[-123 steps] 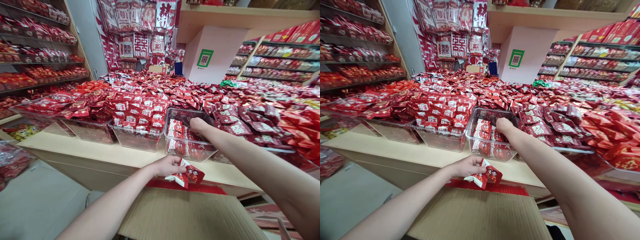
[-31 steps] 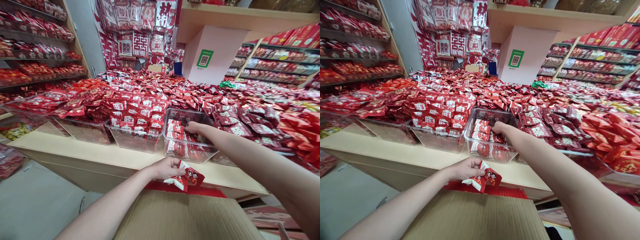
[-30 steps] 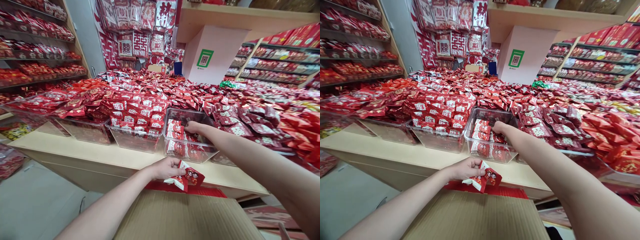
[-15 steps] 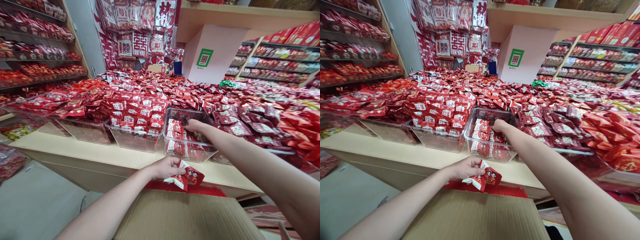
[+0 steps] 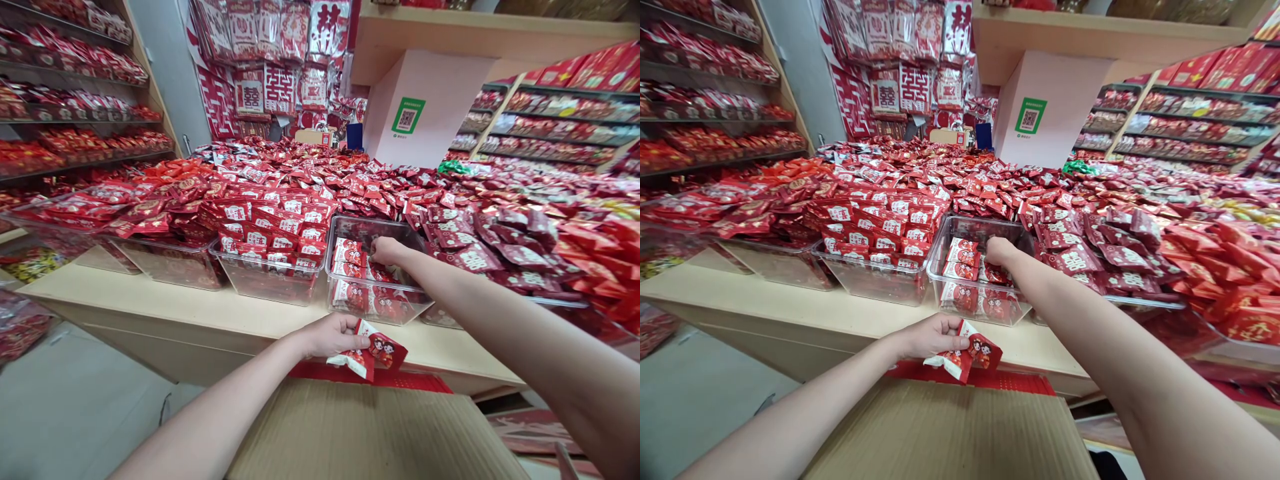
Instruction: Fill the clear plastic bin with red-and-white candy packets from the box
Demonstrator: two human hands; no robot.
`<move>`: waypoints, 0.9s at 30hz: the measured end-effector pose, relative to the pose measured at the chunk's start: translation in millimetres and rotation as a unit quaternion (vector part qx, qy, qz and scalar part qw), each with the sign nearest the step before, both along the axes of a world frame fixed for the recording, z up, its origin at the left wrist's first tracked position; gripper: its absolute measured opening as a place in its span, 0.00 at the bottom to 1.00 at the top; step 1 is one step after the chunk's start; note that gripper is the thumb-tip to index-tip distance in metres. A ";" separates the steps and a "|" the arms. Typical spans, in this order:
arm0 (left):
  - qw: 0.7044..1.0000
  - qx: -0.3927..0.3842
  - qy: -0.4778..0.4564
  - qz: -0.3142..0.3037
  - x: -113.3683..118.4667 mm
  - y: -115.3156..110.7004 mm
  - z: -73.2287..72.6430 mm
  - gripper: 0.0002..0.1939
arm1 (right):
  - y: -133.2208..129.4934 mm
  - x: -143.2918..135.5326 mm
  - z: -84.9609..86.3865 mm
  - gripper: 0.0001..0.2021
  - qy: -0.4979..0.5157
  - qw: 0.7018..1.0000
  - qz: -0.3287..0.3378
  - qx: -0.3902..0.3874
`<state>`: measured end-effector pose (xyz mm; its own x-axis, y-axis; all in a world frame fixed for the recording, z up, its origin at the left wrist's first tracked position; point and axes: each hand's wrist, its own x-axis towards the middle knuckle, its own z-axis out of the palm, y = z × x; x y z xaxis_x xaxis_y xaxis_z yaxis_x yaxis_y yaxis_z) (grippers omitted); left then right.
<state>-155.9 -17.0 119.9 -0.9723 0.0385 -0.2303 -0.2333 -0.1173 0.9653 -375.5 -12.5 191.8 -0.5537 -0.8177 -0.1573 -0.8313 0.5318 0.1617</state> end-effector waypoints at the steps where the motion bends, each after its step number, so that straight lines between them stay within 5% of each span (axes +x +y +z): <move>1: 1.000 0.000 0.003 -0.001 0.0 0.2 0.2 0.20 | 0.1 -0.5 -1.4 0.13 -0.002 1.000 0.002 -0.001; 21: 0.999 0.033 0.004 0.015 -0.5 2.6 6.4 0.19 | 0.0 -3.8 -7.4 0.18 0.023 1.000 -0.002 -0.007; 27: 0.998 0.055 0.023 0.026 -2.2 1.5 0.1 0.19 | 16.2 12.1 29.4 0.13 0.034 0.991 0.002 -0.133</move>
